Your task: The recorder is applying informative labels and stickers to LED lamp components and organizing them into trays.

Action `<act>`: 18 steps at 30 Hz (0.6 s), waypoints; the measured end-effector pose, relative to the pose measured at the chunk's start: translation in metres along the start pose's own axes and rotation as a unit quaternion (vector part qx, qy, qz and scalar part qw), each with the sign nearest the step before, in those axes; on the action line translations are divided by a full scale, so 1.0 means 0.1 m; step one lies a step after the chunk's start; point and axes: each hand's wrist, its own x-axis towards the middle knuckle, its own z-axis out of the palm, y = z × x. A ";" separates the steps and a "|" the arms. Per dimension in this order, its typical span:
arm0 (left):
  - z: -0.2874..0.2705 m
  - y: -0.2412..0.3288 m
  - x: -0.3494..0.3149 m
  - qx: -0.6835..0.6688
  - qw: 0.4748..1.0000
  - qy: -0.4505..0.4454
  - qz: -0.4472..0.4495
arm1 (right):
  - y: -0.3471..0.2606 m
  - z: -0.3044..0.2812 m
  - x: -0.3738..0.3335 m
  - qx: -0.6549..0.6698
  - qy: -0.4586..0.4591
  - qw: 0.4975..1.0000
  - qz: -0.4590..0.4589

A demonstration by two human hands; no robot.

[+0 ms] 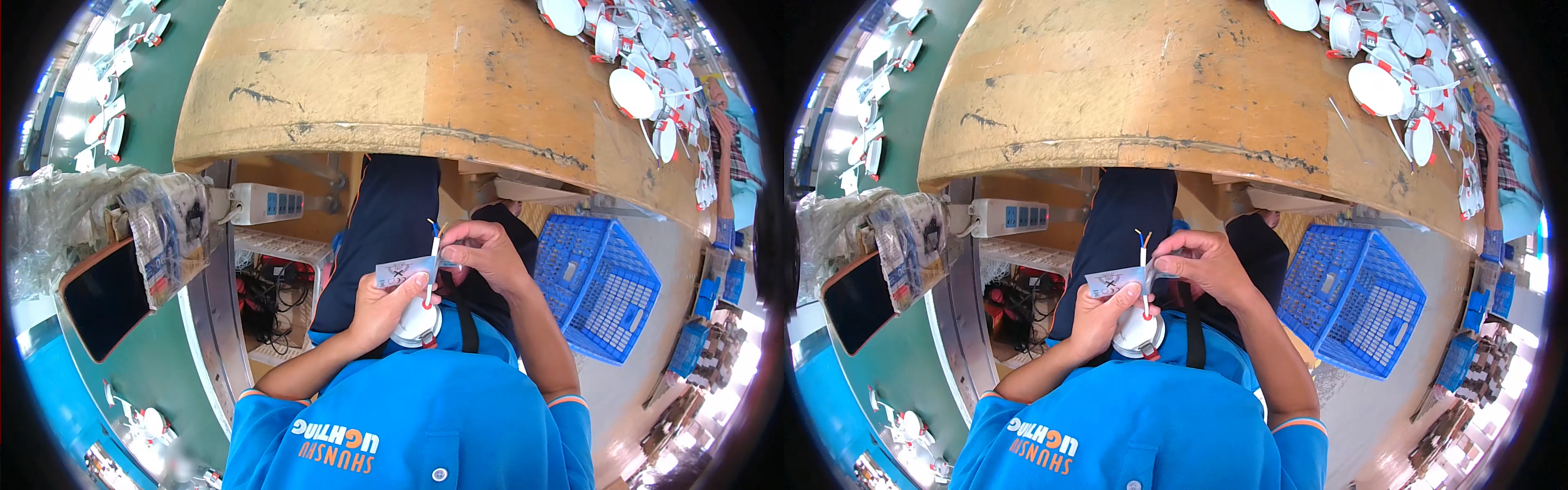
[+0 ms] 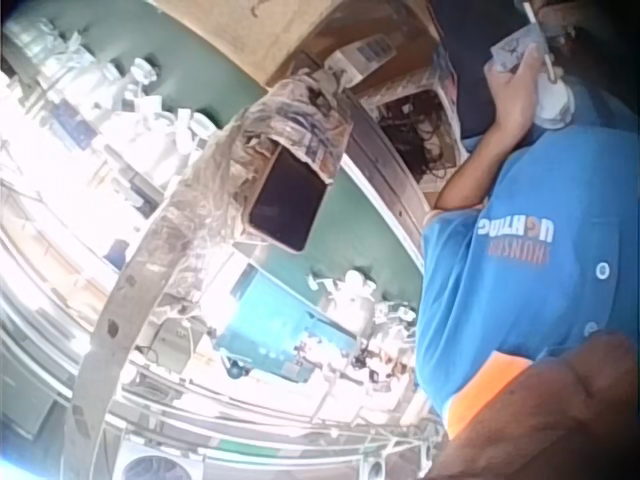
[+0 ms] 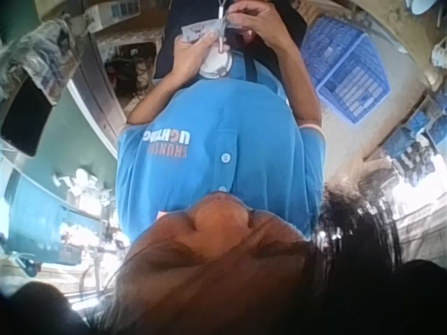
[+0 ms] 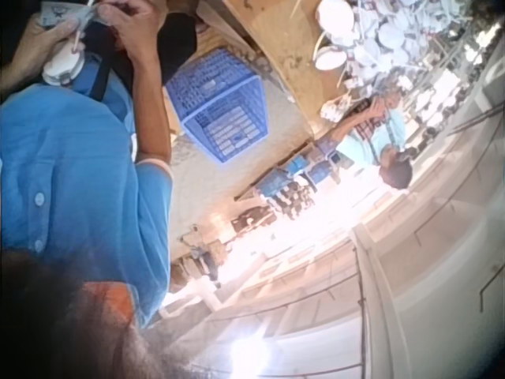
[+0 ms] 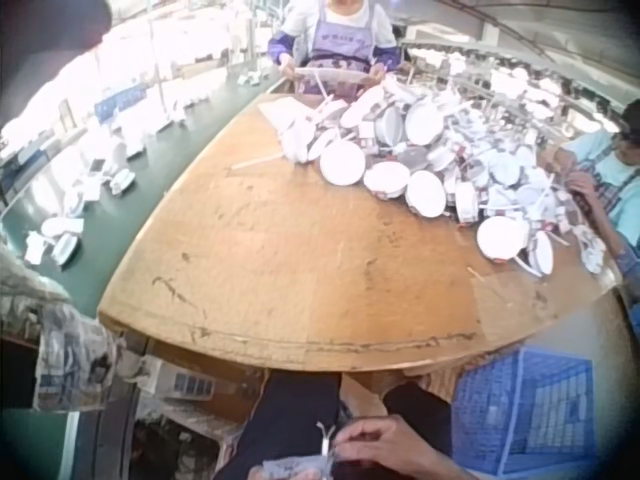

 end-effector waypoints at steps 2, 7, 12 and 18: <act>0.01 -0.01 -0.01 0.006 1.000 0.004 0.010 | -0.03 0.03 0.00 0.002 -0.007 1.000 -0.018; 0.05 -0.01 -0.05 0.014 0.999 0.025 0.028 | 0.02 0.06 0.05 -0.082 0.113 0.975 -0.173; 0.00 -0.09 -0.08 0.049 0.992 0.030 0.116 | 0.07 0.10 -0.26 -0.112 0.278 0.934 -0.192; 0.05 -0.09 -0.11 0.081 0.989 0.025 0.122 | 0.01 0.44 -0.48 -0.195 0.185 0.918 -0.292</act>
